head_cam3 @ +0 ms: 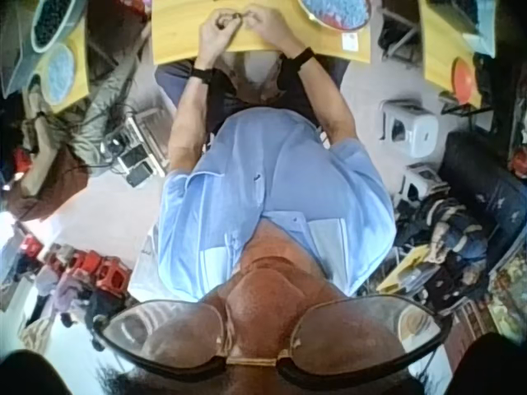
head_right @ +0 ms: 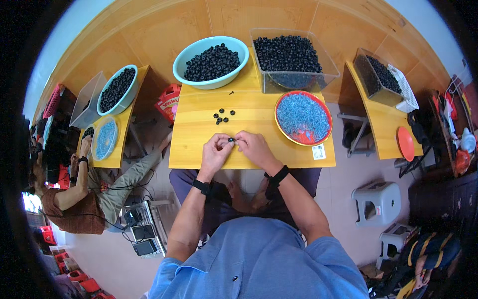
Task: Manually assembling small black plastic components by inserting tiny blue pins into them.
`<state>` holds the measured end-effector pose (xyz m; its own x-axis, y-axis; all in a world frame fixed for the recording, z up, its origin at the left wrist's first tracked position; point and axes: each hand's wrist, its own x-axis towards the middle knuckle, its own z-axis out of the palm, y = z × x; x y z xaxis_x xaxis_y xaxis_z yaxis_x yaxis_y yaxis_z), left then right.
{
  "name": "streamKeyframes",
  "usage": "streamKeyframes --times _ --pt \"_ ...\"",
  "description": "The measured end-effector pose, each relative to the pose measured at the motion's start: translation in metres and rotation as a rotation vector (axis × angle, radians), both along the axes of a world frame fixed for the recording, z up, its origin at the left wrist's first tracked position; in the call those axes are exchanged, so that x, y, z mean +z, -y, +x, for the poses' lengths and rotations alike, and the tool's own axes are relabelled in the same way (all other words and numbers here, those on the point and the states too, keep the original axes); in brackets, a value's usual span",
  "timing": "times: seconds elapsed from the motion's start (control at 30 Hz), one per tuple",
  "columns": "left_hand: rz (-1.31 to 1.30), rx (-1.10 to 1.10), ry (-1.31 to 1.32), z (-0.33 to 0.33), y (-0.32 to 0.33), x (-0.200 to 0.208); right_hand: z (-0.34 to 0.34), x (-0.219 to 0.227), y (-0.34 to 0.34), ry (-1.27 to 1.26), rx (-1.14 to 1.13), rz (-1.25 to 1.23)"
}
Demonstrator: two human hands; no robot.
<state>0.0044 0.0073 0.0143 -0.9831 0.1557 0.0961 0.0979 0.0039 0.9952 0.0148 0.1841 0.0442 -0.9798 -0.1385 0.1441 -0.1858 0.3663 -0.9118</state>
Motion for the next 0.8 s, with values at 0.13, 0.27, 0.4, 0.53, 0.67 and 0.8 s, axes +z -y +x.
streamKeyframes --times 0.13,0.27,0.4,0.53,0.67,0.8 --pt "0.005 0.016 -0.007 0.001 -0.001 0.002 0.001 0.004 0.000 0.000 -0.052 -0.035" --pt "-0.030 0.019 -0.019 0.002 -0.001 0.005 -0.002 -0.009 -0.002 0.038 -0.112 -0.254" --pt "-0.076 0.013 -0.028 0.002 0.000 0.007 -0.004 -0.011 -0.012 -0.065 -0.157 -0.046" --pt "-0.110 0.002 -0.037 0.003 0.000 0.008 -0.005 -0.015 -0.020 0.176 -0.099 -0.326" --pt "-0.151 0.003 -0.054 0.004 -0.001 0.011 -0.004 -0.013 -0.022 0.302 -0.061 -0.613" --pt "-0.098 -0.005 -0.045 0.004 -0.002 0.008 -0.002 -0.009 -0.020 0.328 -0.084 -0.668"
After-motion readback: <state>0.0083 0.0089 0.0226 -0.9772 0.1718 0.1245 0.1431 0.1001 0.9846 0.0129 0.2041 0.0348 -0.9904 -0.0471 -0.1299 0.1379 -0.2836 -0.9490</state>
